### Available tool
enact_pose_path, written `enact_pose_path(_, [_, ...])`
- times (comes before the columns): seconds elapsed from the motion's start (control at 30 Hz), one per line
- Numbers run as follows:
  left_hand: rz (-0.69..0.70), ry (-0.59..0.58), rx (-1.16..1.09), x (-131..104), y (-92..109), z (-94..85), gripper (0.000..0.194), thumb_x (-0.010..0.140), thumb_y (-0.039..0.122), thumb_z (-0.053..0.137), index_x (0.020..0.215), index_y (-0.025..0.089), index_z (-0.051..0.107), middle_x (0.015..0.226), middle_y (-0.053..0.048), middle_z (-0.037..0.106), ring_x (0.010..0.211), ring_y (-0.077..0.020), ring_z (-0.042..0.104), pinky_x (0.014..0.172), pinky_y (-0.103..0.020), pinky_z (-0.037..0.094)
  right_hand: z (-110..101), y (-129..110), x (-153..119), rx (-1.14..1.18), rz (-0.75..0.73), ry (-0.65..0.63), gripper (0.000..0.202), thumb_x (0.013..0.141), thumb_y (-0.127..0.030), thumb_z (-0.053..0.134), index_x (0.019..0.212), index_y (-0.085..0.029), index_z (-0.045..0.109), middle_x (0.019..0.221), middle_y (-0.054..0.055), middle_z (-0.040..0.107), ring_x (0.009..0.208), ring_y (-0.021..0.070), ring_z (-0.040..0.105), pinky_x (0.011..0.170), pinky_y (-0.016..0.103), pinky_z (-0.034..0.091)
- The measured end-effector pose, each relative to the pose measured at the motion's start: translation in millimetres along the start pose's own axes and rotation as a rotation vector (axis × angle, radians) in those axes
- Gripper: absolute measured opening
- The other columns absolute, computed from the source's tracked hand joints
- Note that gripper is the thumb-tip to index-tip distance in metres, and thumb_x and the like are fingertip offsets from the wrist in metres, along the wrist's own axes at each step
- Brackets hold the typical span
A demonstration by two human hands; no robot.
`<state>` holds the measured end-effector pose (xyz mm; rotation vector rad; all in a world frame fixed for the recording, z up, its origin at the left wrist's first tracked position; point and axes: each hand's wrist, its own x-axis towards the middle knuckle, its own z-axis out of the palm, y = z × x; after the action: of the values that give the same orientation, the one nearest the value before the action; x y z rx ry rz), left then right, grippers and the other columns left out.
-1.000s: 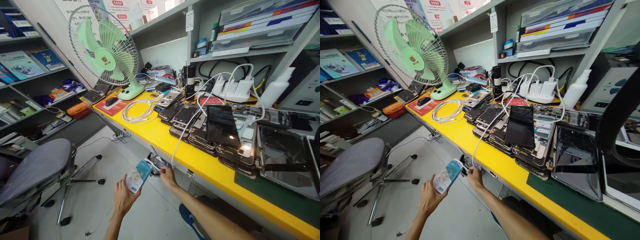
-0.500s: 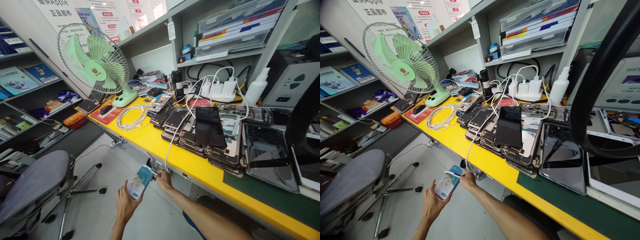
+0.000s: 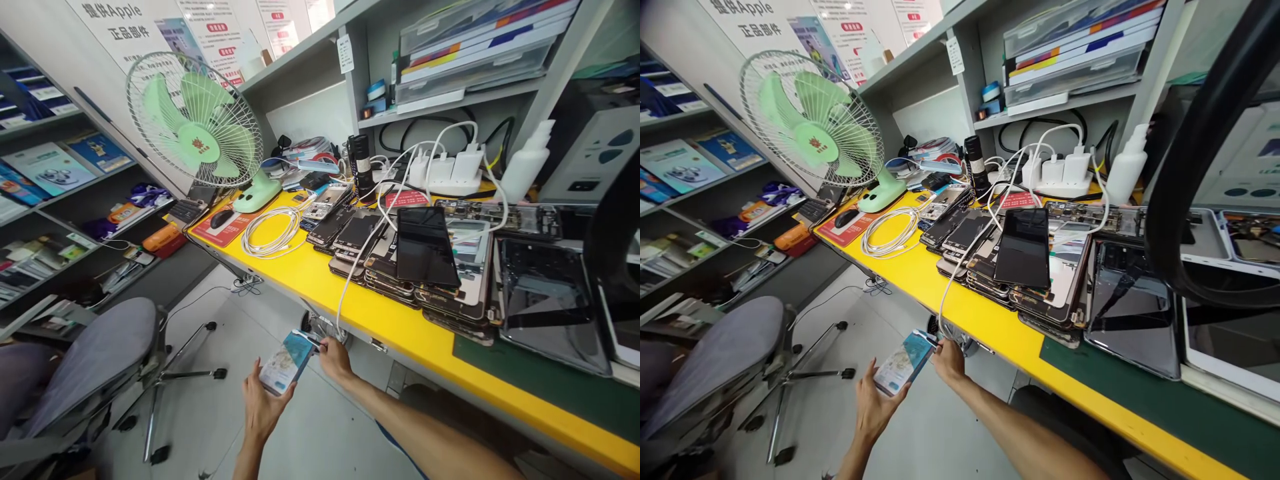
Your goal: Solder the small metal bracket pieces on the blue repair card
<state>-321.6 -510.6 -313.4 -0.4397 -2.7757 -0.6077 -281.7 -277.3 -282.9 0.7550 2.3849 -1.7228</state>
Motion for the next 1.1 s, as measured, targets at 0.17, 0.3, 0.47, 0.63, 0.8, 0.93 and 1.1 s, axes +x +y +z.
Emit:
enact_pose_path(0.17, [-0.065, -0.02, -0.07, -2, 1, 0.5, 0.051, 0.095, 0.043, 0.063, 0.138, 0.019, 0.051, 0.13, -0.011, 0.059, 0.11, -0.0263, 0.063, 0.091, -0.048, 0.056, -3, 0, -6, 0.07, 0.043, -0.132, 0.033, 0.096, -0.034, 0.064, 0.125, -0.017, 0.063, 0.127, 0.009, 0.063, 0.107, 0.026, 0.065, 0.087, 0.042, 0.058])
enact_pose_path(0.3, [-0.11, -0.07, -0.103, -1, 0, -2.3, 0.051, 0.096, 0.042, 0.064, 0.139, 0.019, 0.05, 0.13, -0.011, 0.059, 0.107, -0.0255, 0.064, 0.088, -0.046, 0.058, -12, 2, -13, 0.103, 0.084, -0.092, 0.034, 0.097, -0.034, 0.064, 0.126, -0.018, 0.062, 0.128, 0.009, 0.063, 0.111, 0.0265, 0.064, 0.09, 0.044, 0.056])
enact_pose_path(0.47, [-0.142, -0.119, -0.118, -1, -6, -6.9, 0.05, 0.095, 0.042, 0.064, 0.139, 0.019, 0.051, 0.133, -0.011, 0.059, 0.11, -0.0261, 0.064, 0.09, -0.048, 0.057, -27, 6, -18, 0.122, 0.119, -0.161, 0.034, 0.096, -0.034, 0.064, 0.126, -0.017, 0.063, 0.127, 0.009, 0.063, 0.108, 0.0265, 0.065, 0.088, 0.043, 0.057])
enact_pose_path(0.63, [-0.162, -0.134, -0.124, -4, -11, -8.4, 0.051, 0.095, 0.041, 0.064, 0.139, 0.019, 0.05, 0.131, -0.011, 0.059, 0.109, -0.0259, 0.064, 0.089, -0.047, 0.058, -36, 5, -19, 0.116, 0.144, -0.153, 0.035, 0.096, -0.035, 0.065, 0.125, -0.016, 0.063, 0.127, 0.008, 0.063, 0.108, 0.0275, 0.065, 0.087, 0.044, 0.058])
enact_pose_path(0.8, [-0.19, -0.105, -0.123, -5, -15, -8.2, 0.05, 0.096, 0.041, 0.064, 0.138, 0.019, 0.05, 0.127, -0.01, 0.061, 0.105, -0.0246, 0.065, 0.085, -0.045, 0.059, -35, 5, -24, 0.085, 0.138, -0.139, 0.034, 0.097, -0.034, 0.064, 0.126, -0.018, 0.062, 0.128, 0.009, 0.063, 0.11, 0.0264, 0.065, 0.089, 0.044, 0.057])
enact_pose_path(0.93, [-0.216, -0.054, -0.113, -7, -15, -7.7, 0.05, 0.095, 0.042, 0.064, 0.138, 0.019, 0.05, 0.127, -0.011, 0.061, 0.104, -0.0245, 0.065, 0.084, -0.044, 0.059, -33, 5, -27, 0.054, 0.124, -0.143, 0.033, 0.096, -0.033, 0.065, 0.125, -0.018, 0.062, 0.127, 0.009, 0.063, 0.109, 0.026, 0.065, 0.088, 0.043, 0.057])
enact_pose_path(1.1, [-0.211, -0.028, -0.102, -11, -12, -11.5, 0.055, 0.095, 0.047, 0.063, 0.139, 0.019, 0.048, 0.119, -0.01, 0.063, 0.094, -0.0219, 0.067, 0.076, -0.04, 0.061, -38, 8, -29, 0.034, 0.055, -0.035, 0.032, 0.096, -0.034, 0.065, 0.124, -0.018, 0.064, 0.126, 0.008, 0.064, 0.107, 0.0262, 0.065, 0.087, 0.042, 0.057])
